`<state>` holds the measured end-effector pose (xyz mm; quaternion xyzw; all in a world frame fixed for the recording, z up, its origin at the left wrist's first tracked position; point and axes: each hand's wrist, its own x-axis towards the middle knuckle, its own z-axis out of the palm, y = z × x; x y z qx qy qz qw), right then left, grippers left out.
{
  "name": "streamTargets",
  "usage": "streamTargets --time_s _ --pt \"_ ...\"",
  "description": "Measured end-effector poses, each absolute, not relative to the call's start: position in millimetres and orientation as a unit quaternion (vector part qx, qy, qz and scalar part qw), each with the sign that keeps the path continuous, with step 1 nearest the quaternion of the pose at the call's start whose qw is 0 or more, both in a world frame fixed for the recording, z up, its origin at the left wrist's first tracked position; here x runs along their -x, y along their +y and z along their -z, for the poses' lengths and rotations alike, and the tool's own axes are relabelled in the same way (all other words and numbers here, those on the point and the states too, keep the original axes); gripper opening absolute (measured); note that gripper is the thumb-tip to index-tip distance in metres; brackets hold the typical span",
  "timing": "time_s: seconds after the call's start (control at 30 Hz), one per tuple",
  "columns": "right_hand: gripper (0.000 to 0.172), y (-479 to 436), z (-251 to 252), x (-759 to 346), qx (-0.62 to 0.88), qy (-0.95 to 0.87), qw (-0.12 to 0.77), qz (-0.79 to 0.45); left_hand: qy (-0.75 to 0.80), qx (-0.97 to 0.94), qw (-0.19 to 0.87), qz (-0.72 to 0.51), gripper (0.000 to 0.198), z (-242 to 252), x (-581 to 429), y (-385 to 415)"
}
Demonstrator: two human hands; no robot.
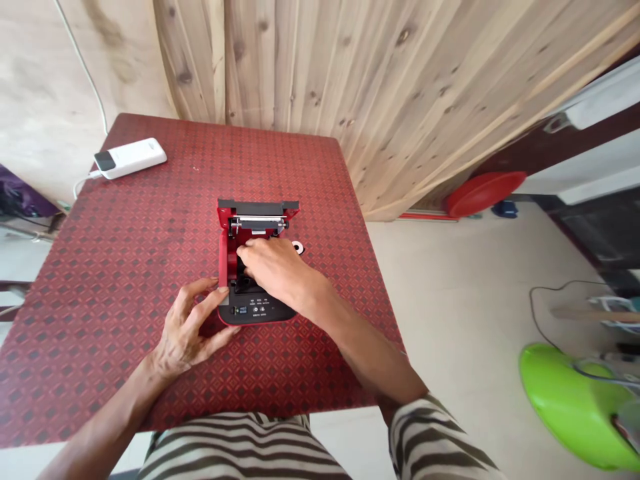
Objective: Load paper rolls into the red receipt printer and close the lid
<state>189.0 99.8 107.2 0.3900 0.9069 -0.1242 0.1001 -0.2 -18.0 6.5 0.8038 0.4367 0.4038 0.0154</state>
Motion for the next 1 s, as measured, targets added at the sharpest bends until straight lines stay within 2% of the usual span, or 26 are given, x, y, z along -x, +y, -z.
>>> streamTargets --time_s 0.1,0.2,0.3,0.4,0.53,0.7,0.83,0.97,1.0 --pt "0.025 95.2 -112.3 -192.9 -0.399 0.906 0.075 0.115 0.441 -0.804 0.01 -0.4 0.072 -6.9 -0.1 -18.0" --pt "0.023 78.7 -121.9 -204.5 -0.427 0.899 0.009 0.097 0.443 -0.805 0.007 -0.394 0.074 -6.8 0.5 -19.1" --pt "0.016 55.8 -129.6 -230.3 -0.451 0.873 -0.139 0.122 0.447 -0.804 0.012 -0.392 0.08 -7.1 -0.2 -19.3" --pt "0.022 32.5 -122.1 -268.0 -0.465 0.796 -0.316 0.224 0.458 -0.801 0.03 -0.385 0.092 -7.6 -3.7 -16.6" --pt "0.023 6.1 -80.5 -306.8 -0.516 0.66 -0.425 0.343 0.464 -0.802 0.057 -0.373 0.105 -7.4 -9.4 -10.6" --pt "0.023 -5.5 -23.0 -303.0 -0.547 0.609 -0.417 0.395 0.457 -0.803 0.072 -0.376 0.101 -6.3 -9.7 -6.9" --pt "0.025 -2.5 -10.0 -293.7 -0.53 0.648 -0.375 0.398 0.452 -0.807 0.063 -0.375 0.101 -6.1 -7.8 -5.8" --pt "0.055 7.9 -21.1 -314.0 -0.536 0.638 -0.318 0.452 0.448 -0.809 0.059 -0.375 0.101 -4.5 -7.3 -4.3" --pt "0.056 14.4 -24.8 -321.1 -0.541 0.627 -0.319 0.46 0.45 -0.808 0.059 -0.375 0.101 -3.9 -7.1 -4.1"
